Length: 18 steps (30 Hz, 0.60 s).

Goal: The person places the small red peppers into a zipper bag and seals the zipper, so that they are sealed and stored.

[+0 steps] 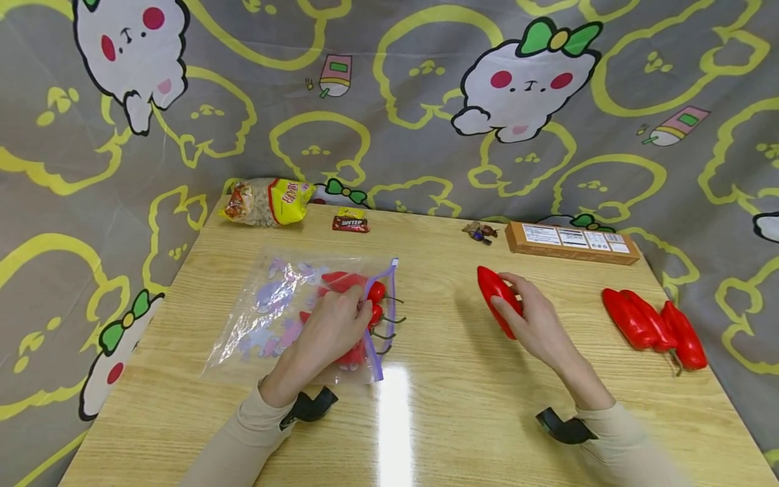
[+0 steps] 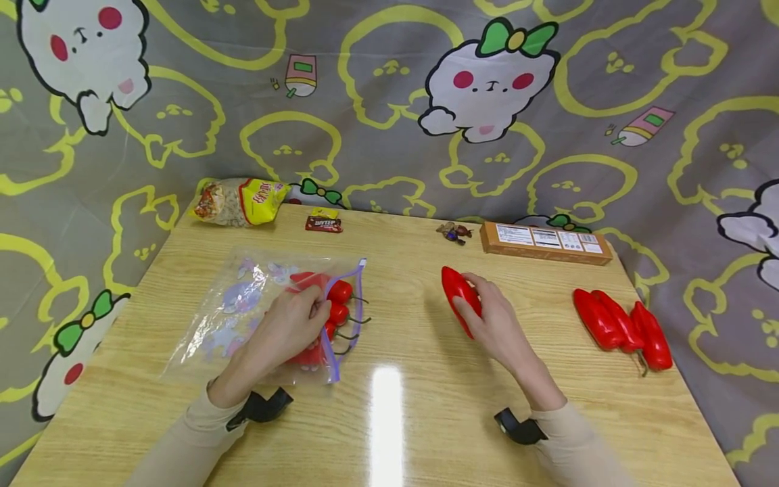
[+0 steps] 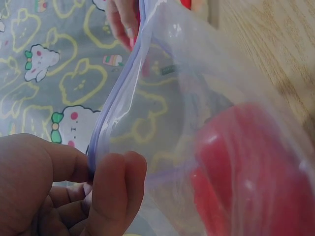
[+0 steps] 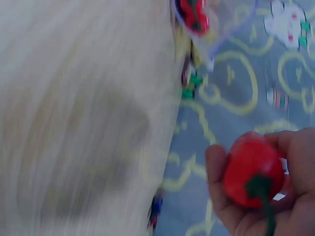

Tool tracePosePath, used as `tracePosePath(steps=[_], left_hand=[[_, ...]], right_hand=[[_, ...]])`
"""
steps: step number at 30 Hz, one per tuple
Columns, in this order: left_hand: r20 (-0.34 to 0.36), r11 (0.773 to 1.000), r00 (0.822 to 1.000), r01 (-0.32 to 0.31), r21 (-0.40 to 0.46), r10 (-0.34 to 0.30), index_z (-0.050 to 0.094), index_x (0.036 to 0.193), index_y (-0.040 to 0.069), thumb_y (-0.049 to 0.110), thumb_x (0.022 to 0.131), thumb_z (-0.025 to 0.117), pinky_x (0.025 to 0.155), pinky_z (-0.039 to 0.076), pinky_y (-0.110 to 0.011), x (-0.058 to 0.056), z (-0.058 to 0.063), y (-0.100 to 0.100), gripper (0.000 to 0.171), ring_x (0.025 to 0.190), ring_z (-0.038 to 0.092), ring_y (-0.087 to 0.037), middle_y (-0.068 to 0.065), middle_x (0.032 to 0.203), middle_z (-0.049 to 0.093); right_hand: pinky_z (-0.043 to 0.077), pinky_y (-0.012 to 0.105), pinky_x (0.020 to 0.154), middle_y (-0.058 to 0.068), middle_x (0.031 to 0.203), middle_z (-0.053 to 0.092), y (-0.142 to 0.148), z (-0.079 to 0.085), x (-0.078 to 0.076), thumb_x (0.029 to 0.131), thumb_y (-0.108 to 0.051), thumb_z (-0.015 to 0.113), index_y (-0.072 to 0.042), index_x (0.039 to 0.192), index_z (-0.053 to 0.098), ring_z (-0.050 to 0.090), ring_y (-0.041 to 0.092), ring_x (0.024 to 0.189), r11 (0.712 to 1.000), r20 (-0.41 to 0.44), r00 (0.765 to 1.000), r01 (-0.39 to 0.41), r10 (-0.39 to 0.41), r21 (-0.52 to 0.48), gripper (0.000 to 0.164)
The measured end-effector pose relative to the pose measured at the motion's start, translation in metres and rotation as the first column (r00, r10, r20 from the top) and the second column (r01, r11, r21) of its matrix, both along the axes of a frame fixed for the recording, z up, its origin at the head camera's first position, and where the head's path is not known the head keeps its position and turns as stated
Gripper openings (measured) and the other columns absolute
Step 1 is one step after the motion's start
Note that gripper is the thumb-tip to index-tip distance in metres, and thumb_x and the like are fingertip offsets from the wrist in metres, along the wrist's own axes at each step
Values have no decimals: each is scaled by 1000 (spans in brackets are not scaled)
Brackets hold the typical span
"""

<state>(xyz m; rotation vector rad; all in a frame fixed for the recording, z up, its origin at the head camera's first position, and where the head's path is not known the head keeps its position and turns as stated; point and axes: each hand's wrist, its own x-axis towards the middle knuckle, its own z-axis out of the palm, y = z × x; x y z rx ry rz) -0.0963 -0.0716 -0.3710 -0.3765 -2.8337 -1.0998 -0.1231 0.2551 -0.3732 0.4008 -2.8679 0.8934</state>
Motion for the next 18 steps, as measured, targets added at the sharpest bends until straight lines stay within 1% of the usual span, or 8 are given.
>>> tracePosePath(steps=[2,4,7,9,11,13,16,18], left_hand=[[-2,1000,1000,-1,-3,1,51,77,10,15,89,52,32,29,-18,0,0,0,13,34,37,-6,2,51,40],[-3,1000,1000,0,-3,0,50,76,10,15,89,52,32,29,-19,0,-1,0,14,34,37,-6,2,51,40],[-5,1000,1000,2,-2,-2,49,76,10,15,89,52,32,28,-18,0,-1,0,15,34,37,-6,2,51,39],[-5,1000,1000,2,1,-2,49,75,11,14,89,52,32,28,-18,0,-1,-1,15,34,37,-6,2,51,39],[-8,1000,1000,1,1,-1,49,75,11,14,89,52,33,28,-18,1,-1,-1,15,34,37,-6,2,51,39],[-8,1000,1000,-1,2,1,50,76,11,15,89,52,32,28,-19,0,-1,-1,14,34,37,-6,2,51,40],[1,1000,1000,-1,6,1,50,77,10,15,89,52,32,29,-19,0,0,-1,14,33,38,-7,2,51,41],[10,1000,1000,1,11,-1,51,78,10,15,90,52,32,30,-19,0,0,-1,13,33,39,-7,1,51,42]], right_hand=[[48,28,57,11,103,55,-13,-1,2,89,-35,57,-10,128,43,59,19,74,998,71,997,-40,43,-40,48],[49,28,57,10,103,55,-26,0,4,87,-36,60,-14,126,43,60,19,76,993,166,982,-78,92,-92,47],[50,30,63,11,112,52,-42,2,8,86,-26,63,-17,129,40,59,23,88,973,305,933,-139,190,-183,50],[50,32,69,11,118,51,-52,3,10,83,-15,64,-18,134,38,56,26,95,956,360,895,-193,265,-222,57],[49,32,74,9,122,50,-60,4,11,80,-7,63,-19,137,38,54,26,100,934,389,858,-248,334,-256,64],[50,31,77,8,122,51,-67,3,12,79,-6,64,-18,137,39,54,26,102,908,392,828,-301,400,-291,63],[52,28,76,5,121,53,-79,2,12,80,-8,66,-16,132,44,58,24,100,882,380,805,-350,455,-315,57],[52,27,75,3,120,55,-87,1,12,81,-13,68,-15,127,47,60,22,99,872,364,801,-374,476,-317,50]])
